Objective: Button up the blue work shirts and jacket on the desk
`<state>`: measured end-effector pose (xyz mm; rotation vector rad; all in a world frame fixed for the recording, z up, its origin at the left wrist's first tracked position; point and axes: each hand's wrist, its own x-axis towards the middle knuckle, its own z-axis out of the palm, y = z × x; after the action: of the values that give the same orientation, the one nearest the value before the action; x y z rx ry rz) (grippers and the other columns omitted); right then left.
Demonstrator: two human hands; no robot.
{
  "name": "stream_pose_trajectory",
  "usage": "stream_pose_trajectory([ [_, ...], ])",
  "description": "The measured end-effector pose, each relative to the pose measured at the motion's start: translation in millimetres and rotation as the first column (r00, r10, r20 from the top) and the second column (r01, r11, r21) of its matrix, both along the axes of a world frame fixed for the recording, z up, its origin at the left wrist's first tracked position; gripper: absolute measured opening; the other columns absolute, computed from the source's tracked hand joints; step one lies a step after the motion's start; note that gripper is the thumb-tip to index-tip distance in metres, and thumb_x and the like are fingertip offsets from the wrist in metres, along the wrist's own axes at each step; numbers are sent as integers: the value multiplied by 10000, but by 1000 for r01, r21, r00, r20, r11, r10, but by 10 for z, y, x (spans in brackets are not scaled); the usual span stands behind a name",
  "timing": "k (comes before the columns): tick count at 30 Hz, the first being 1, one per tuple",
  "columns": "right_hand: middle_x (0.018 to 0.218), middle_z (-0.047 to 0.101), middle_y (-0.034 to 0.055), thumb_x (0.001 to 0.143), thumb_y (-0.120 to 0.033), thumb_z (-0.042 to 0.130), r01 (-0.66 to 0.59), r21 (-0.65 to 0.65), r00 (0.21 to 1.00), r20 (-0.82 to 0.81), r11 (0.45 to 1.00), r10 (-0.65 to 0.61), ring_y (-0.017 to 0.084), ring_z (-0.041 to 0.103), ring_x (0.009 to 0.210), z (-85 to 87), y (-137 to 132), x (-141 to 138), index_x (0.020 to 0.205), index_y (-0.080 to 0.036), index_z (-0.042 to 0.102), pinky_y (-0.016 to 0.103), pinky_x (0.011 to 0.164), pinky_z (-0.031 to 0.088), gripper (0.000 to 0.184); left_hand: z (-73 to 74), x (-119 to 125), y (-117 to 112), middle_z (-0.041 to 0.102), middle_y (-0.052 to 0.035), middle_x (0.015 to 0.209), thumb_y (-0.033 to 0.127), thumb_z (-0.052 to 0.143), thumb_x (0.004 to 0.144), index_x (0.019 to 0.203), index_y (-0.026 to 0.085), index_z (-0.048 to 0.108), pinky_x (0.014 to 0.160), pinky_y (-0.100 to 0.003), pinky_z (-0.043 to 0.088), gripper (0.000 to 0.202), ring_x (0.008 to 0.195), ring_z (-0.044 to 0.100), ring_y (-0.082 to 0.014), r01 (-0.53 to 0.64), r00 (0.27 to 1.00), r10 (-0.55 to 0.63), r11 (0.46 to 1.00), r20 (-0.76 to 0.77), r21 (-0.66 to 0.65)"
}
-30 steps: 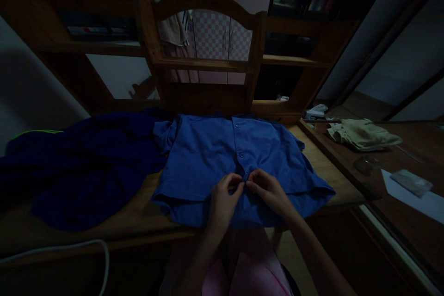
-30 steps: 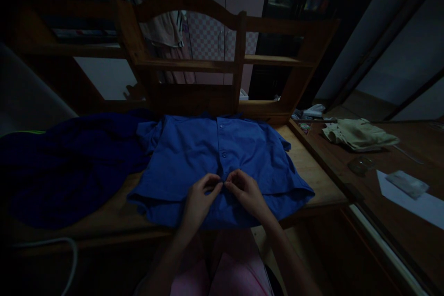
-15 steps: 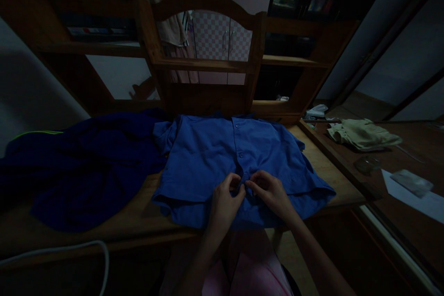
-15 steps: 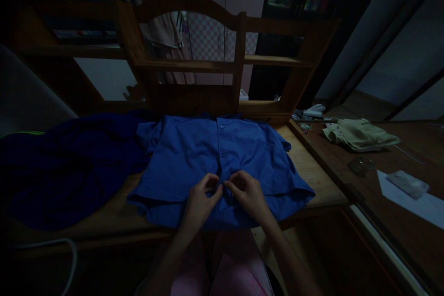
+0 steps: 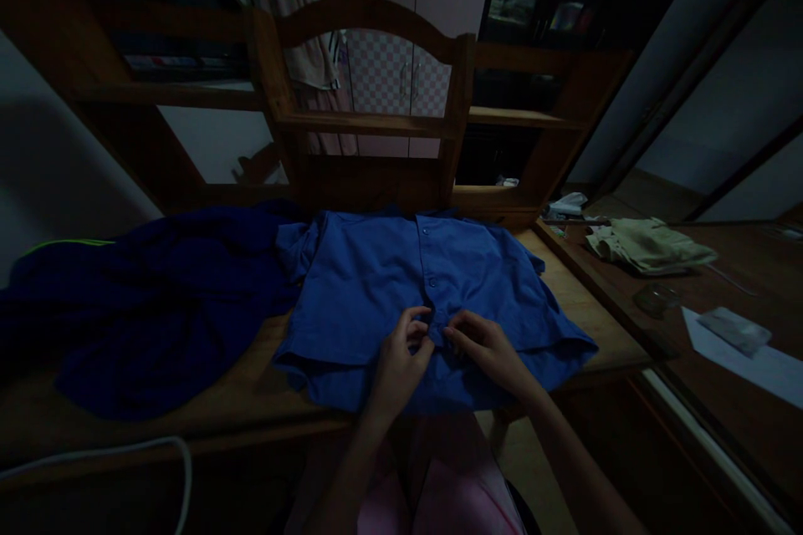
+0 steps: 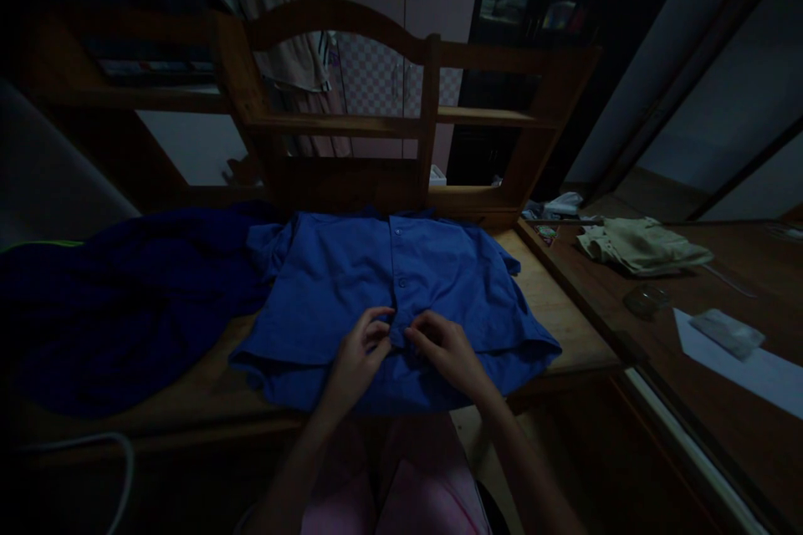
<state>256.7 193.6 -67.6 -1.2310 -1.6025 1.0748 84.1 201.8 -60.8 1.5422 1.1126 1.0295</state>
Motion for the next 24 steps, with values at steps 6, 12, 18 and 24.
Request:
stream_pose_trajectory([
  [6, 1088, 610, 56, 901, -344, 511, 116, 255, 947, 262, 960, -184, 222, 579, 1009, 221, -142, 616, 1057, -233, 607, 352, 877, 475, 214, 308, -689, -43, 583, -64, 1157, 257, 535, 831, 1131, 241, 556, 987, -396, 415, 301, 1110, 539, -212, -13, 899, 162, 939, -407, 344],
  [12, 1356, 431, 92, 804, -305, 565, 84, 379, 716, 621, 921, -321, 288, 433, 1238, 50, -467, 1603, 1288, -281, 504, 444, 1002, 413, 488, 342, -1934, 96, 520, -75, 1261, 421, 666, 719, 1160, 266, 569, 995, -473, 391, 477, 1161, 484, -292, 75, 604, 325, 886, -728, 458],
  [18, 1242, 500, 140, 798, -258, 498, 182, 390, 615, 671, 903, -414, 274, 511, 1139, -159, -565, 1852, 1272, -209, 490, 405, 923, 449, 477, 317, -2051, 129, 566, -44, 1150, 253, 543, 751, 1081, 251, 595, 920, -347, 463, 334, 1078, 553, -227, 46, 603, 209, 954, -770, 295],
  [24, 748, 587, 26, 676, -220, 511, 308, 271, 621, 669, 912, -408, 195, 583, 678, -36, -496, 1801, 820, -223, 493, 288, 605, 461, 145, 384, -2037, 139, 575, -1, 879, 112, 438, 590, 783, 213, 534, 704, -270, 487, 239, 822, 596, -182, -110, 597, 328, 937, -732, 330],
])
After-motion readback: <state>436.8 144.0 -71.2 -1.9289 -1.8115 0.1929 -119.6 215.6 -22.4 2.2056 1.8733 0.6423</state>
